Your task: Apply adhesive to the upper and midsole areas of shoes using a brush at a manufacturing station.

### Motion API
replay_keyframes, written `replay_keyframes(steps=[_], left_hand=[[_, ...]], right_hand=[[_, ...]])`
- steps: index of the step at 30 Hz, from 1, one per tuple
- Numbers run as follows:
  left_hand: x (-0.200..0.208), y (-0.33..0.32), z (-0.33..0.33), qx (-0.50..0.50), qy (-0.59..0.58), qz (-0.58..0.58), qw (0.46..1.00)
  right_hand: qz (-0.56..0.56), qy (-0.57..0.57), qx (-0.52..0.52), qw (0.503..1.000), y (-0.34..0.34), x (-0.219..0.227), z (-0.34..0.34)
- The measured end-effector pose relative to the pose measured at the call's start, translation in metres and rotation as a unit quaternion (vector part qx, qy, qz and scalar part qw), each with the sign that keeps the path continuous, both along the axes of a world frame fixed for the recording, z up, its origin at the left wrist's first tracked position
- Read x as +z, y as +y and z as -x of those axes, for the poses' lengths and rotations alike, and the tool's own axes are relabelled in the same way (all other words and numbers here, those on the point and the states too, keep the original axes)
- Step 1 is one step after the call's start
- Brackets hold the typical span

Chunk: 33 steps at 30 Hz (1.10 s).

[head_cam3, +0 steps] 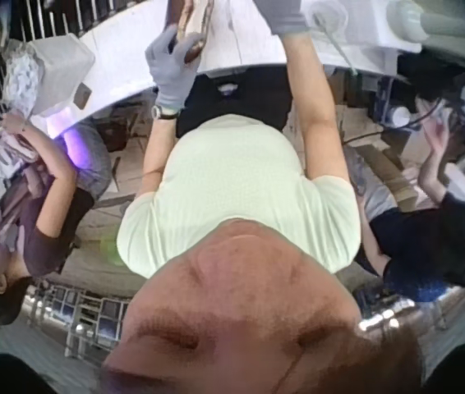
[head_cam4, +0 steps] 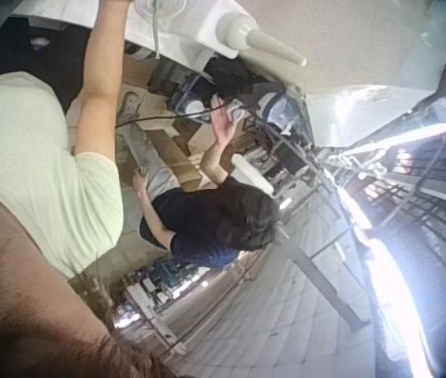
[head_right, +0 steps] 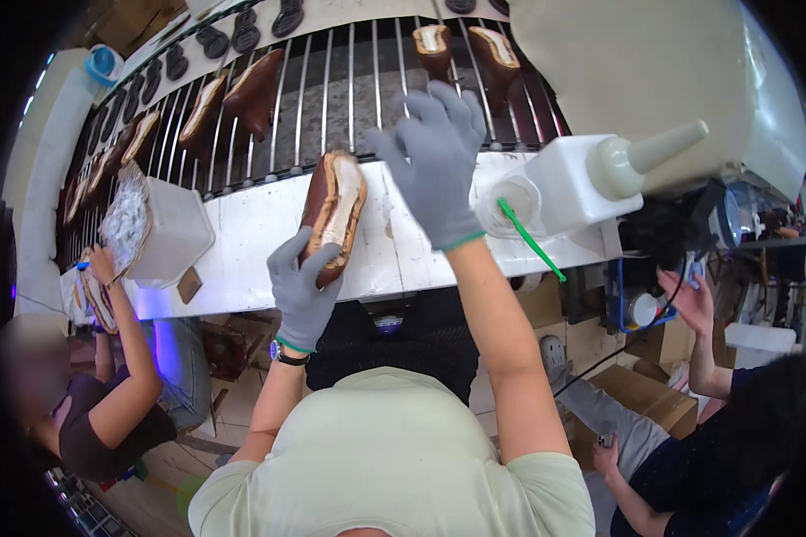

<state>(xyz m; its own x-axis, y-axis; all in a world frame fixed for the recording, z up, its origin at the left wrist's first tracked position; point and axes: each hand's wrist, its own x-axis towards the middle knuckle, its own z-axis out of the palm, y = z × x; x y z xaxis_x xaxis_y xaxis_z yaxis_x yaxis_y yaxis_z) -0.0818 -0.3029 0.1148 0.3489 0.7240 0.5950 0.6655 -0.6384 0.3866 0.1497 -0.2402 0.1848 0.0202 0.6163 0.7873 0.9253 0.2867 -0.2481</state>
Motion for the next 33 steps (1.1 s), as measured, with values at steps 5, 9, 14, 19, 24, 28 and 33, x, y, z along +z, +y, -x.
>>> replay_keyframes(steps=[5,9,14,19,24,28,33], left_hand=[[-0.04,-0.022,-0.016,-0.098,0.091,0.051,0.99],[-0.039,-0.023,-0.034,-0.088,0.094,0.041,0.991],[-0.01,0.013,-0.042,-0.089,-0.102,0.124,0.983],[0.005,0.082,-0.019,0.016,-0.078,0.119,0.99],[-0.026,0.091,-0.021,-0.014,0.097,0.441,0.892],[-0.031,0.089,-0.021,-0.023,0.072,0.444,0.893],[-0.024,0.069,-0.017,-0.052,-0.171,0.375,0.91]], right_hand=[[0.131,-0.133,-0.214,0.959,-0.008,-0.006,-0.038],[0.234,0.032,-0.149,0.96,-0.065,-0.013,-0.067],[0.382,0.022,-0.282,0.88,-0.12,-0.026,-0.083],[0.388,0.054,-0.306,0.868,-0.136,-0.063,-0.094],[0.424,0.069,-0.31,0.848,-0.14,-0.063,-0.092],[0.409,0.122,-0.283,0.859,-0.151,-0.066,-0.097],[0.323,0.281,-0.211,0.879,-0.17,-0.087,-0.104]])
